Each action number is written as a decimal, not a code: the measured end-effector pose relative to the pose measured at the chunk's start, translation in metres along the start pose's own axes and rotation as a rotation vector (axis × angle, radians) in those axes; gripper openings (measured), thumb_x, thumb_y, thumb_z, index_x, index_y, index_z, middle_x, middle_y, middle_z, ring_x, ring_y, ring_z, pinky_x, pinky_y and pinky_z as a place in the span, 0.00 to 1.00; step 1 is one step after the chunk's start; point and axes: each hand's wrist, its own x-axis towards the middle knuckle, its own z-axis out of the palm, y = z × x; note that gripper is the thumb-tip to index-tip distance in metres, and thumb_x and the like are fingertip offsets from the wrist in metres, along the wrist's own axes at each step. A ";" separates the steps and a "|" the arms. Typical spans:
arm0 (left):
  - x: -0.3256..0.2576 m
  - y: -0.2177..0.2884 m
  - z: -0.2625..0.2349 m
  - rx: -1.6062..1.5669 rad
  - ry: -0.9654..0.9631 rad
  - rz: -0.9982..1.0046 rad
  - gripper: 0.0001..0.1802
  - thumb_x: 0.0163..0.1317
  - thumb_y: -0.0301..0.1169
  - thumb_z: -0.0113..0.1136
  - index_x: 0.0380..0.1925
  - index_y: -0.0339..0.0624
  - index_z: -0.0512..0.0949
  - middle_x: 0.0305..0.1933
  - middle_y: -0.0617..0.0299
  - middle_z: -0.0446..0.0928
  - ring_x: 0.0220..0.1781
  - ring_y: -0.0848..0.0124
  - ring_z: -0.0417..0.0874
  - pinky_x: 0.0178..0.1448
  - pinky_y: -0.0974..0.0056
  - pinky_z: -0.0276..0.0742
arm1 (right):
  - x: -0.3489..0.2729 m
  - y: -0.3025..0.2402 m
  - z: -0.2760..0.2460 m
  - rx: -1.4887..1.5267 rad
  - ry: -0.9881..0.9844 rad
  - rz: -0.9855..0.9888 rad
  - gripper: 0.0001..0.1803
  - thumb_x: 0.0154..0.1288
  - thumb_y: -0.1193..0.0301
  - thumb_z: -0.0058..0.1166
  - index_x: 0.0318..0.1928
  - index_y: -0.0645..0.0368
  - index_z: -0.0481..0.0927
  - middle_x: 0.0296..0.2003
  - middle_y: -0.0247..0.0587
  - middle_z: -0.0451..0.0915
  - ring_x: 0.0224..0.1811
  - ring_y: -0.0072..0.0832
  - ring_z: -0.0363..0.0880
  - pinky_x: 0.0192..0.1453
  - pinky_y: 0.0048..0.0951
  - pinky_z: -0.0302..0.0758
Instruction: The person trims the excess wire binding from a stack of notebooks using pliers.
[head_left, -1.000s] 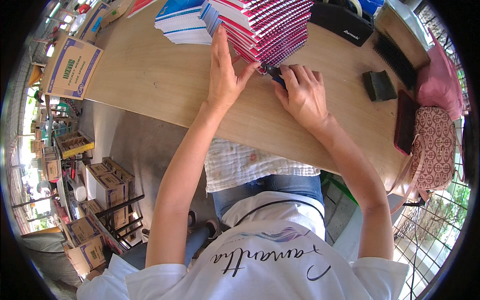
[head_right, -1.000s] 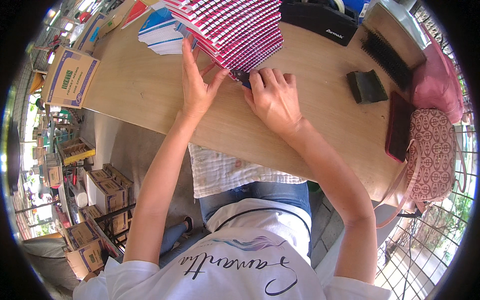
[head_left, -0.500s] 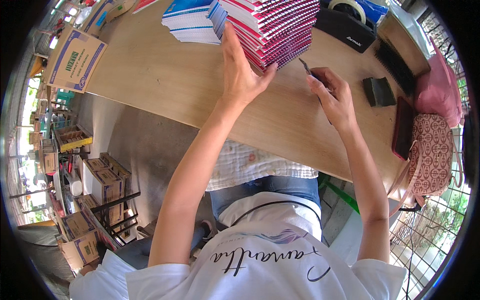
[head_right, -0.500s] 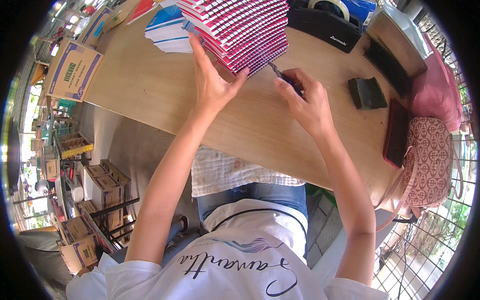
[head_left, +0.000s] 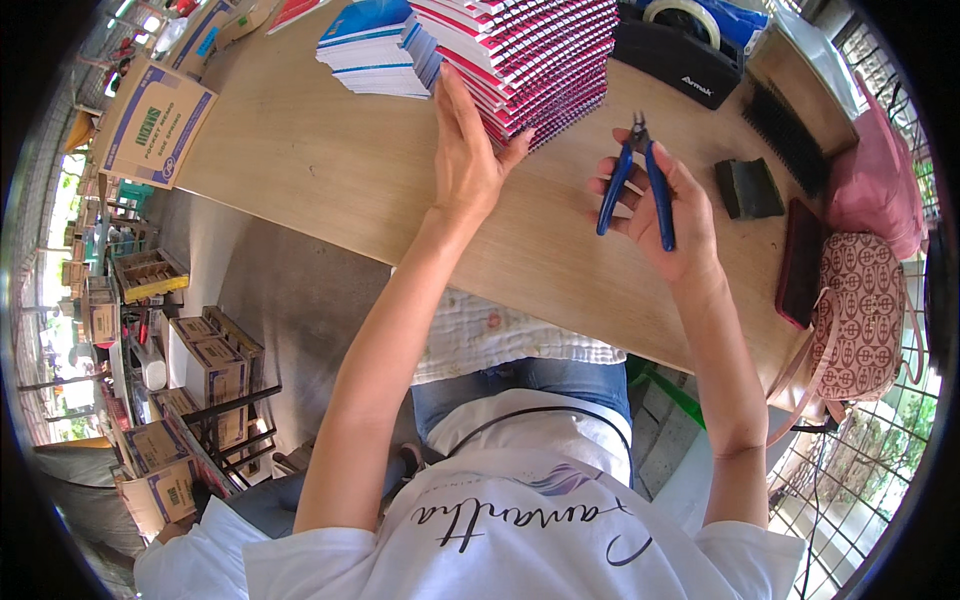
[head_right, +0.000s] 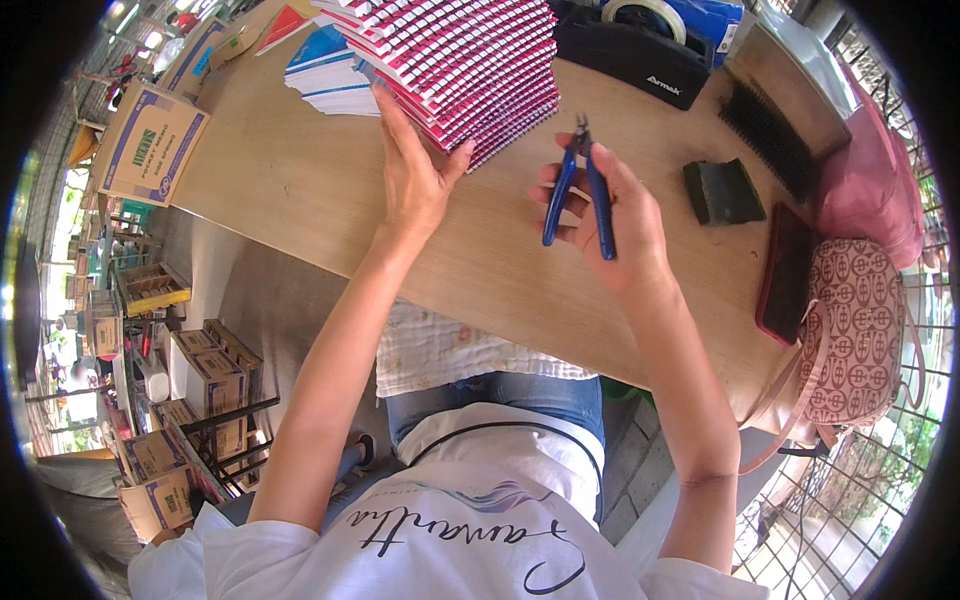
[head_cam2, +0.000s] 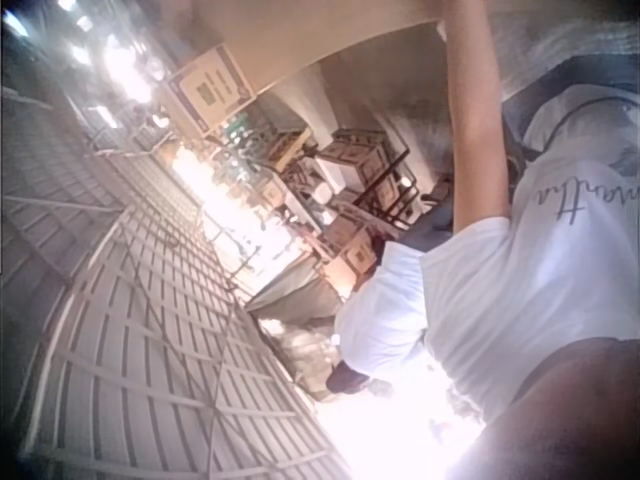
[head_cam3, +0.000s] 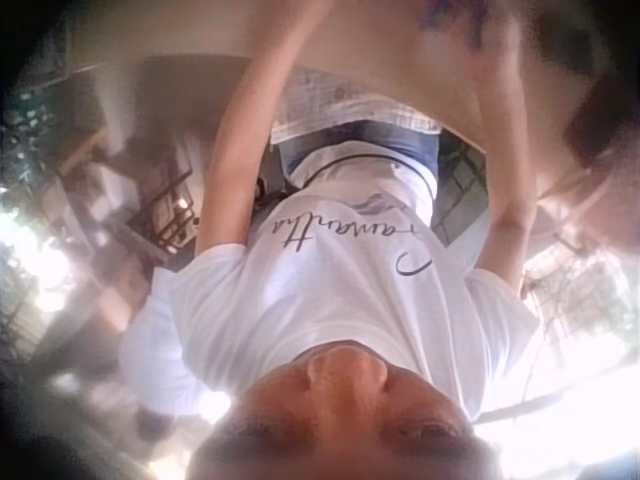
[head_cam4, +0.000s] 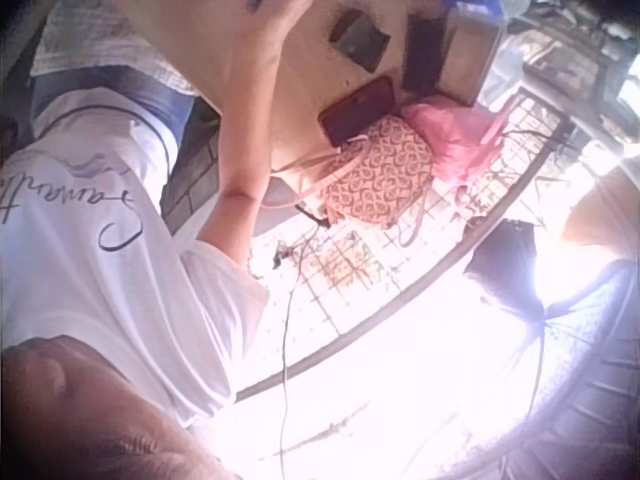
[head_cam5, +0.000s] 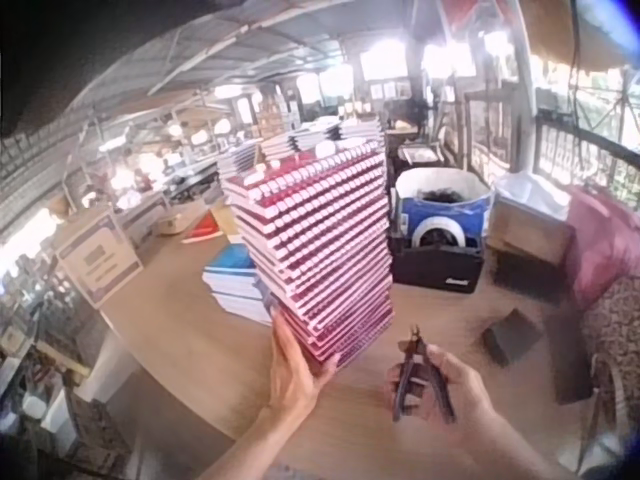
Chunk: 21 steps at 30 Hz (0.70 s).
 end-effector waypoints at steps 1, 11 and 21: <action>0.000 -0.001 0.000 -0.024 0.002 0.010 0.65 0.56 0.48 0.69 0.72 0.33 0.29 0.69 0.23 0.46 0.70 0.31 0.55 0.67 0.38 0.66 | -0.001 0.001 0.001 -0.082 -0.018 -0.024 0.23 0.74 0.57 0.39 0.51 0.65 0.74 0.38 0.44 0.79 0.39 0.30 0.78 0.45 0.34 0.75; 0.000 -0.001 -0.016 -0.306 -0.043 0.049 0.72 0.50 0.33 0.75 0.71 0.47 0.18 0.75 0.39 0.40 0.75 0.46 0.54 0.74 0.44 0.57 | 0.009 0.024 -0.010 -1.296 -0.083 -0.664 0.18 0.62 0.62 0.62 0.44 0.61 0.76 0.33 0.46 0.80 0.31 0.35 0.79 0.34 0.35 0.74; -0.001 -0.009 -0.017 -0.644 -0.034 -0.089 0.66 0.55 0.24 0.67 0.72 0.50 0.20 0.73 0.37 0.50 0.75 0.49 0.57 0.74 0.44 0.57 | 0.024 0.042 0.007 -1.690 0.084 -1.093 0.21 0.53 0.62 0.67 0.46 0.56 0.76 0.41 0.37 0.78 0.46 0.38 0.76 0.47 0.46 0.68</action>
